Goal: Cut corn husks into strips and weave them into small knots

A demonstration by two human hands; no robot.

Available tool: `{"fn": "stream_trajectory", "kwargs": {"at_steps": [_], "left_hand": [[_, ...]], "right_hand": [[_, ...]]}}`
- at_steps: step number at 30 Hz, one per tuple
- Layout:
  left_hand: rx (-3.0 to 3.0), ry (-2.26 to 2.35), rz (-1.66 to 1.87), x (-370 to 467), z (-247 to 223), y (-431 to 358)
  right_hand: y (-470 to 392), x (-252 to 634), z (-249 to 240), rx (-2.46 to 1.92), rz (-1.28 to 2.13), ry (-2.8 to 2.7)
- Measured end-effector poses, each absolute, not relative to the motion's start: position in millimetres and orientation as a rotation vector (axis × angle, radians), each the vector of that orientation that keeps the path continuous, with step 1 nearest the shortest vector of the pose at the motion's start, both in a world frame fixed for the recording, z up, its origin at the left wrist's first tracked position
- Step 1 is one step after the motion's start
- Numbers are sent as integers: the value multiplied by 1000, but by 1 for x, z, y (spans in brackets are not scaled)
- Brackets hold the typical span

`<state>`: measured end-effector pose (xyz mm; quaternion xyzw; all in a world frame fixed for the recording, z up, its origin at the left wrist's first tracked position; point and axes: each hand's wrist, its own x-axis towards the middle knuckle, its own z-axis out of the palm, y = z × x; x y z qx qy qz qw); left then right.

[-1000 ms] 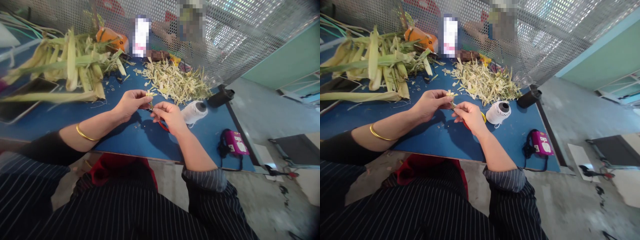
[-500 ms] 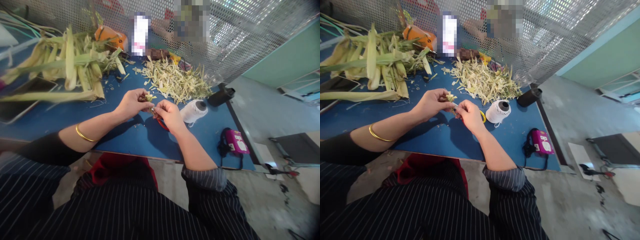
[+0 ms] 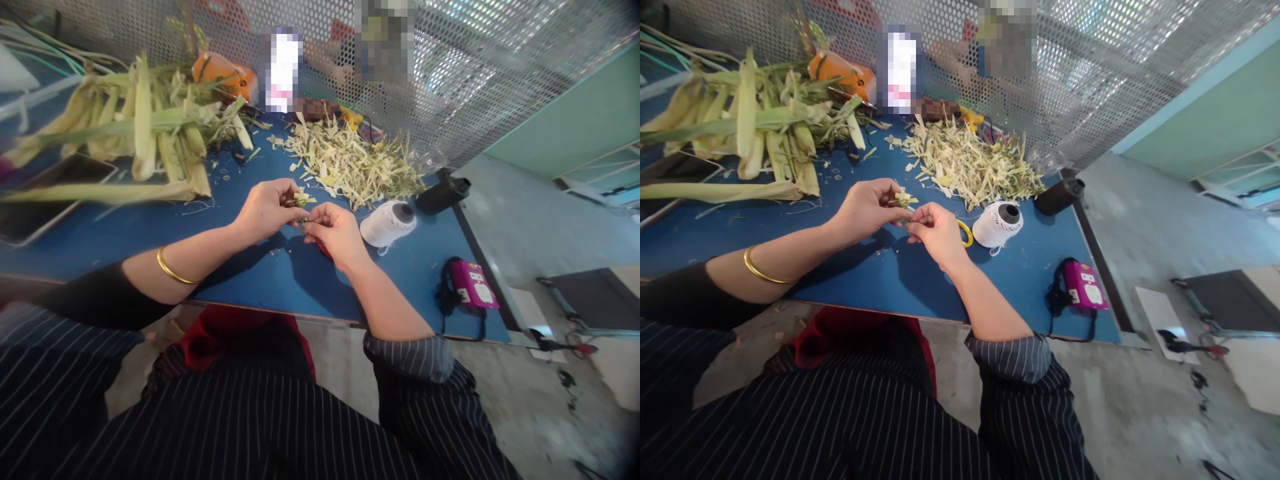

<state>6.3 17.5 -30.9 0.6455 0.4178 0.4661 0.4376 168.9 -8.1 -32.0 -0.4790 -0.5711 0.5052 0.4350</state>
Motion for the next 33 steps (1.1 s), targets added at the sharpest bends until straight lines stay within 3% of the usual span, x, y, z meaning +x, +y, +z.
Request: {"fn": "stream_trajectory", "kwargs": {"at_steps": [5,12,20,25,33], "left_hand": [[1607,1092,1230,7,-27,16],[1168,927,945,8,-33,20],[1308,992,1088,12,-34,18],[1243,1006,994,7,-26,18],[1567,1061,848,10,-30,13]], "right_hand": [[-9,169,-29,-1161,1258,-1375],[-4,173,-38,-1208,1073,-1510],[-4,174,-31,-1164,1298,-1399],[-1,182,-29,-1254,1010,-1536],[2,170,-35,-1176,1130,-1325]]}}
